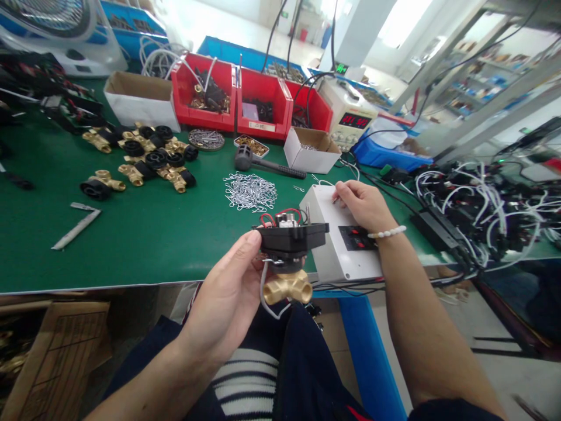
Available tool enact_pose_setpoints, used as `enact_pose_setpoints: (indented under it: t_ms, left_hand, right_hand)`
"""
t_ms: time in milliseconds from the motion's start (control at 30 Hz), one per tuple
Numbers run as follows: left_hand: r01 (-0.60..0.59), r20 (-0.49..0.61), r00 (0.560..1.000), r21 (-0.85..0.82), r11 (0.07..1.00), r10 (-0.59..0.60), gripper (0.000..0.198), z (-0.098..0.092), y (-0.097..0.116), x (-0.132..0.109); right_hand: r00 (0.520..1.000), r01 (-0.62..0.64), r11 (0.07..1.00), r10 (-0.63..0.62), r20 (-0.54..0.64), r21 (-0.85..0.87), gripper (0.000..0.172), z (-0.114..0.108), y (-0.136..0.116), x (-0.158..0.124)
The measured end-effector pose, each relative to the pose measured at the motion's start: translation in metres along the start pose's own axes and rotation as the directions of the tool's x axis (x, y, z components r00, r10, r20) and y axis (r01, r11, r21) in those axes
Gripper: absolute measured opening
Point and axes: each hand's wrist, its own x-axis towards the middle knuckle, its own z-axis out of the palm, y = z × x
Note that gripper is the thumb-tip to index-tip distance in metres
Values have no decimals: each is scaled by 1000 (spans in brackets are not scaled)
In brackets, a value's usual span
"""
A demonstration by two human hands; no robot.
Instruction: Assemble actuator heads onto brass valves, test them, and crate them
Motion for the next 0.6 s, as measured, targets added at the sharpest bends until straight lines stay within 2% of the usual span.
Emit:
enact_pose_setpoints:
  t_ms: [100, 367, 467, 600]
  left_hand:
    - [121, -50, 991, -62, 991, -124, 32, 3, 2, 0]
    - [113, 25, 993, -46, 993, -112, 31, 0, 0, -1]
    - [150, 38, 988, -83, 985, -147, 34, 1, 1, -1]
    - [210, -10, 977, -128, 969, -213, 49, 5, 6, -2]
  right_hand:
    - [1000, 5, 1000, -5, -4, -1, 56, 0, 0, 0]
    - [1000, 3, 1000, -3, -23, -13, 55, -1, 0, 0]
    - [1000, -6, 1000, 5, -31, -24, 62, -1, 1, 1]
    - [999, -21, 1000, 20, -25, -15, 74, 0, 2, 4]
